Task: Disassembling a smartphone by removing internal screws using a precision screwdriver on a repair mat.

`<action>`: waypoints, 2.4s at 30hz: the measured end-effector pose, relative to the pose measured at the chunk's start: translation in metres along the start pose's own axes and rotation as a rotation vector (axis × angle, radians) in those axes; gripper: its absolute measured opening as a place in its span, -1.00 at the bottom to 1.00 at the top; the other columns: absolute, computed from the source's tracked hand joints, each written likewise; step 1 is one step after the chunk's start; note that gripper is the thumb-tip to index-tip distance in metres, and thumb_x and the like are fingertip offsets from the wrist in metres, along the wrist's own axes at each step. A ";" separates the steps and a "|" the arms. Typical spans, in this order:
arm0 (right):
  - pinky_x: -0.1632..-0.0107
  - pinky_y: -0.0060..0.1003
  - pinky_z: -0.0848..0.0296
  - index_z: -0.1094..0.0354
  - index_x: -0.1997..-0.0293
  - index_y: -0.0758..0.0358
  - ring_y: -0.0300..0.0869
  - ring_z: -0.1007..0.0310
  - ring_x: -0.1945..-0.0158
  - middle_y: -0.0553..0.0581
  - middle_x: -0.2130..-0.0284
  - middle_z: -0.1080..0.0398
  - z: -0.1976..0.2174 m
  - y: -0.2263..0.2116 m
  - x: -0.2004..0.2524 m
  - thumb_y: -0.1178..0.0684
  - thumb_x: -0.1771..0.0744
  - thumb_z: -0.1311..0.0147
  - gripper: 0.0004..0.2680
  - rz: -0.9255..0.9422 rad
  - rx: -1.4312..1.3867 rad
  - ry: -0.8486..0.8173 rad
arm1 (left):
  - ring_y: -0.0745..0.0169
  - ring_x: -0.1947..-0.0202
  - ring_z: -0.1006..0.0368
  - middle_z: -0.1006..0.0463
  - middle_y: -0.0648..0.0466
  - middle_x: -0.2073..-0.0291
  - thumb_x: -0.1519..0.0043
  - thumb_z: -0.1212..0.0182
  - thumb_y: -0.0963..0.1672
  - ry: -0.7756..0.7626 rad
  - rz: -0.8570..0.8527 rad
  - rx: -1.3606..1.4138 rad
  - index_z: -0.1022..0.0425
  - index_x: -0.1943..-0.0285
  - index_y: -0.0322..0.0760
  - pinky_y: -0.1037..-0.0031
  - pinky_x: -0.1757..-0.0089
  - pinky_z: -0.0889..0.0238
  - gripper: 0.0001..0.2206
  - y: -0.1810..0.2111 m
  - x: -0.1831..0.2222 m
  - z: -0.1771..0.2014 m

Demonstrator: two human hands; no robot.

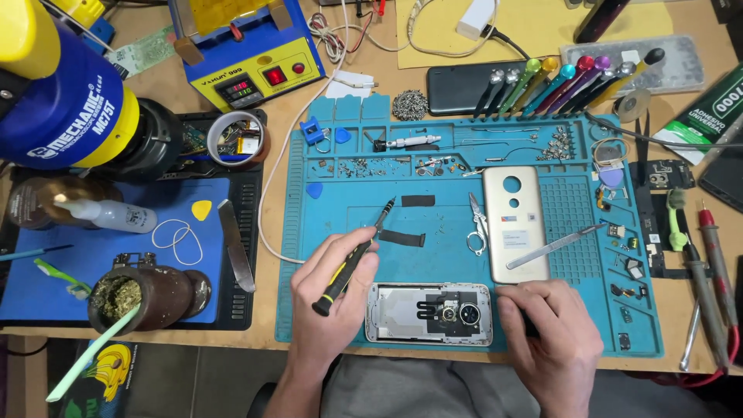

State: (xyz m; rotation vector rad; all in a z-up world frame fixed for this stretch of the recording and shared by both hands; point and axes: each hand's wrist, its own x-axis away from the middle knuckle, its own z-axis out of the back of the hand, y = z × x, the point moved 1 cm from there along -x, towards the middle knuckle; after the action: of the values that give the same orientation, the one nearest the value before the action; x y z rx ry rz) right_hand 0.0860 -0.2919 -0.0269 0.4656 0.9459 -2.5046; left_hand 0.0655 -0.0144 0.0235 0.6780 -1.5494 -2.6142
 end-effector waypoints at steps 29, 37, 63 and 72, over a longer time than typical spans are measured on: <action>0.07 -0.15 -0.38 -0.59 0.02 0.21 -0.06 -0.54 0.11 0.10 0.16 -0.57 0.001 0.000 -0.006 0.12 -0.45 -0.20 -0.93 0.022 -0.010 0.002 | 0.24 0.20 -0.68 -0.72 0.04 0.27 -0.47 -0.17 -0.04 0.133 0.298 0.222 -0.65 -0.29 -0.36 0.50 0.22 -0.46 -0.64 -0.006 0.004 0.006; -0.07 -0.17 -0.51 -0.55 -0.10 0.28 -0.04 -0.59 0.05 0.13 0.10 -0.62 -0.020 -0.054 -0.074 0.10 -0.43 -0.25 -0.84 0.154 -0.137 -0.255 | 0.09 0.41 -0.59 -0.73 -0.39 0.28 -0.49 -0.11 -0.11 0.270 0.379 0.630 -0.59 -0.18 -0.62 0.46 0.35 -0.44 -0.66 -0.039 0.033 0.032; 0.23 0.01 -0.36 -0.47 0.13 0.19 0.12 -0.50 0.30 0.12 0.33 -0.59 -0.085 -0.079 -0.147 -0.03 -0.51 0.00 -0.82 0.163 0.067 -0.730 | 0.33 0.37 -0.59 -0.75 -0.03 0.39 -0.45 -0.08 -0.02 0.276 0.408 0.471 -0.68 -0.09 -0.39 0.53 0.31 -0.46 -0.64 -0.048 0.044 0.042; 0.27 0.16 -0.43 -0.30 0.31 0.14 0.22 -0.50 0.26 0.16 0.44 -0.46 -0.098 -0.065 -0.143 -0.16 -0.54 0.00 -0.69 0.426 0.327 -0.749 | 0.31 0.35 -0.56 -0.62 0.05 0.43 -0.49 -0.04 -0.07 0.329 0.229 0.317 -0.65 -0.02 -0.39 0.47 0.23 -0.47 -0.70 -0.044 0.045 0.040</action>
State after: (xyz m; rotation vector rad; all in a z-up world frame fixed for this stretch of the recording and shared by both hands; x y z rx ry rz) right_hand 0.1921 -0.1423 0.0025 -0.1771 0.1276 -2.1514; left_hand 0.0176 0.0304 -0.0128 0.8400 -1.8201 -1.9969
